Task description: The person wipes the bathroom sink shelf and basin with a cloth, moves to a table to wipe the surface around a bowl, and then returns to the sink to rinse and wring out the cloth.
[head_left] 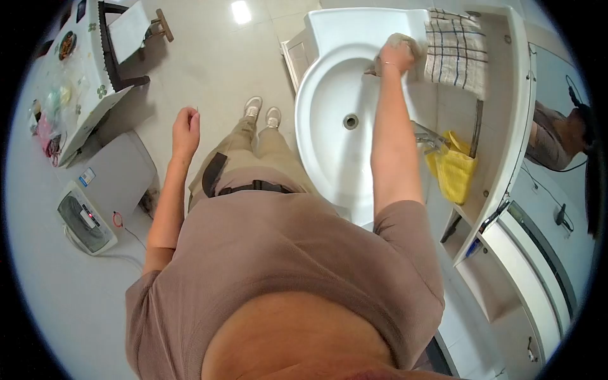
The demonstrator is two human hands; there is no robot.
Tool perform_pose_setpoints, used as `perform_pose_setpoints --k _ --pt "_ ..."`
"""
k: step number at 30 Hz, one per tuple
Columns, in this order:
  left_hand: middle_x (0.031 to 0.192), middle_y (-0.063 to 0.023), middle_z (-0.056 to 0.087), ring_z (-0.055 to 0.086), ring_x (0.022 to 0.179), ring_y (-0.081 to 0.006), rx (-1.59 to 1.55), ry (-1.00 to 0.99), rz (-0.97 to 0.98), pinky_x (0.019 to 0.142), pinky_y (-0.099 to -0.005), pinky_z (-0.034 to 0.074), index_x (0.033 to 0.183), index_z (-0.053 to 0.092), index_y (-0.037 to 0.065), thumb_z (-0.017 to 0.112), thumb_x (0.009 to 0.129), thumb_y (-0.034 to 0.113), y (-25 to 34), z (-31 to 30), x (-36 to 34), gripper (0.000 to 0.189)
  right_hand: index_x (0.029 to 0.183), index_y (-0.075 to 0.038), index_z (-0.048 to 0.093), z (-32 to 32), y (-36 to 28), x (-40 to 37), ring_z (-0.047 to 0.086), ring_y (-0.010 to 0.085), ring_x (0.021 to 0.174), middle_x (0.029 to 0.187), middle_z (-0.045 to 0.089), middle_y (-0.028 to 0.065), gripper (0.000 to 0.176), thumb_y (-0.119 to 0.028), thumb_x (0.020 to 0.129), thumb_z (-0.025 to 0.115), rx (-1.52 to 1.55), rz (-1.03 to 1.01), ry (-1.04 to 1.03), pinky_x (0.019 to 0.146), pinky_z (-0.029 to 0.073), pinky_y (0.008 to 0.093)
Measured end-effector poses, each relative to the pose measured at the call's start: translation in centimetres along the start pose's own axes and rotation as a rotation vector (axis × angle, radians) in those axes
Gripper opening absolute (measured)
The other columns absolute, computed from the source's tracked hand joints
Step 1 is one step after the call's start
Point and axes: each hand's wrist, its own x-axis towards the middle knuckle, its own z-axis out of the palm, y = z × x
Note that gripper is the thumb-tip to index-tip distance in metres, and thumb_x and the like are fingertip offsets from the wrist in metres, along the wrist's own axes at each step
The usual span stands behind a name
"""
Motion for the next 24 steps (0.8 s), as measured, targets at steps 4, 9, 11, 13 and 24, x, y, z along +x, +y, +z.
perform_pose_setpoints --k 4,9,11,13,24 --pt "0.075 -0.0132 0.055 0.052 0.065 -0.0223 0.060 0.024 -0.025 0.063 -0.0319 0.044 0.088 0.053 -0.001 0.051 0.087 0.010 1.0 0.5 -1.4 0.011 0.118 -0.020 0.054 3.4 -4.2 -5.3 0.042 0.0388 0.113 0.128 0.038 0.0205 0.039 -0.024 0.079 0.056 -0.079 -0.281 0.190 0.093 0.039 0.0448" --pt "0.077 -0.0129 0.056 0.053 0.067 -0.0217 0.092 -0.027 -0.002 0.064 -0.0325 0.044 0.090 0.053 -0.001 0.052 0.087 0.010 3.3 2.1 -1.7 0.012 0.104 -0.018 0.062 3.4 -6.3 -12.1 0.044 0.0347 0.111 0.124 0.046 0.0140 0.035 -0.010 0.071 0.057 0.043 -0.589 0.141 0.094 0.039 0.0435" --pt "0.077 -0.0132 0.056 0.053 0.068 -0.0220 0.081 -0.032 0.007 0.065 -0.0325 0.044 0.090 0.054 -0.001 0.053 0.087 0.010 4.8 2.7 -1.3 0.011 0.102 -0.019 0.062 2.9 -5.6 -11.8 0.045 0.0346 0.110 0.121 0.048 0.0134 0.035 -0.007 0.069 0.058 0.172 -0.663 0.062 0.095 0.039 0.0437" --pt "0.077 -0.0135 0.056 0.053 0.068 -0.0223 0.064 -0.038 0.011 0.065 -0.0325 0.045 0.091 0.054 -0.001 0.053 0.086 0.010 5.8 3.0 -1.3 0.011 0.100 -0.016 0.063 2.3 -2.6 -9.2 0.046 0.0333 0.109 0.114 0.053 0.0130 0.036 -0.004 0.066 0.058 0.300 -0.861 0.098 0.095 0.039 0.0434" --pt "0.082 -0.0179 0.057 0.056 0.075 -0.0332 0.136 0.110 -0.069 0.069 -0.0372 0.046 0.089 0.054 0.001 0.054 0.084 0.008 4.0 0.9 -4.3 0.009 0.120 -0.010 0.055 -1.0 0.0 1.5 0.048 0.0353 0.112 0.123 0.052 0.0126 0.042 -0.012 0.078 0.048 -0.065 -0.278 0.142 0.093 0.040 0.0446"
